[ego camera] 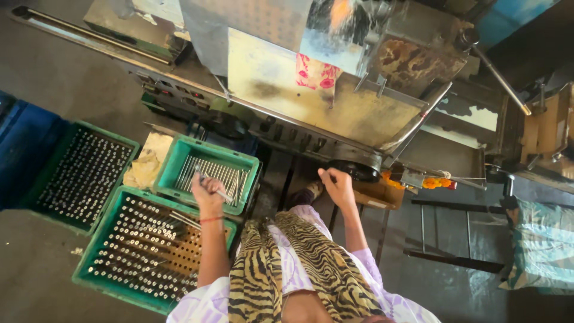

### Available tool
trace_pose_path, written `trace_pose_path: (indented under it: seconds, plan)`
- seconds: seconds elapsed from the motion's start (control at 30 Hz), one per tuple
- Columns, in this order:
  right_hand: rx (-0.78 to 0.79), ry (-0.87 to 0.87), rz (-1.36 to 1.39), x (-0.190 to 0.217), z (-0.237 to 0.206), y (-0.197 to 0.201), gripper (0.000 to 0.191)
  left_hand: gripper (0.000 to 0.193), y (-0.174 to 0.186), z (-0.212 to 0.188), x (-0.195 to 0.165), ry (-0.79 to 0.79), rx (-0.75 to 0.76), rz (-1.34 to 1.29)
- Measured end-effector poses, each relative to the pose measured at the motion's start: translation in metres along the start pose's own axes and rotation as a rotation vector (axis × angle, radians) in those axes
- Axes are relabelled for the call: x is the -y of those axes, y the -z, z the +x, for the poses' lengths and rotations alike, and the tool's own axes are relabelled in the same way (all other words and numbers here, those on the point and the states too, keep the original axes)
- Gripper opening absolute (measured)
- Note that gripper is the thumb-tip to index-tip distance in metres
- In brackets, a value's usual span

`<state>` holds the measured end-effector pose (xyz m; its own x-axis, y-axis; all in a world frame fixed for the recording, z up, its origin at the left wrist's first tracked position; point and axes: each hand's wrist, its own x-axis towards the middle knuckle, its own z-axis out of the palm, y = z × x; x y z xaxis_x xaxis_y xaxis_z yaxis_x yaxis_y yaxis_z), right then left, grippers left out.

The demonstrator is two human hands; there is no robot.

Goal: The person repeatedly picks up small metal rods from a green crate, holds them against a rotating grinding wheel, and places the finished rods into a second green crate. The process is repeated continuously throughout the clip.

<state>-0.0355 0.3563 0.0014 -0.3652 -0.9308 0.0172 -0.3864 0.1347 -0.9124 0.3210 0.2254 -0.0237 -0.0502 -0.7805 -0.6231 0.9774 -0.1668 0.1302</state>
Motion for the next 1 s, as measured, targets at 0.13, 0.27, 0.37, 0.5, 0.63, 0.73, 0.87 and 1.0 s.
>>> trace_pose_path:
  seconds: [0.13, 0.27, 0.37, 0.5, 0.63, 0.73, 0.87, 1.0]
  plan:
    - [-0.034, -0.03, 0.028, 0.012, 0.038, 0.021, 0.039, 0.041, -0.043, 0.036, 0.054, 0.244, -0.016, 0.05]
    - [-0.103, 0.092, -0.03, 0.014, 0.083, 0.062, 0.035, 0.045, -0.095, 0.069, 0.112, 0.438, 0.215, 0.198]
    - [-0.207, 0.056, -0.105, 0.007, 0.11, 0.112, 0.036, 0.039, -0.133, 0.086, 0.155, 0.443, 0.333, 0.395]
    - [-0.398, 0.059, -0.206, -0.013, 0.148, 0.203, 0.037, 0.024, -0.195, 0.093, 0.204, 0.397, 0.51, 0.665]
    - [-0.596, 0.135, -0.336, -0.034, 0.191, 0.314, 0.043, 0.015, -0.266, 0.104, 0.259, 0.411, 0.694, 0.888]
    - [-0.766, 0.307, -0.493, -0.042, 0.223, 0.393, 0.026, 0.014, -0.316, 0.124, 0.297, 0.501, 0.808, 0.88]
    - [-0.894, 0.178, -0.771, -0.046, 0.246, 0.449, 0.032, 0.011, -0.371, 0.16, 0.364, 0.384, 0.805, 0.869]
    - [-0.682, -0.179, -0.879, -0.06, 0.251, 0.456, 0.046, 0.026, -0.419, 0.189, 0.423, 0.11, 0.539, 0.92]
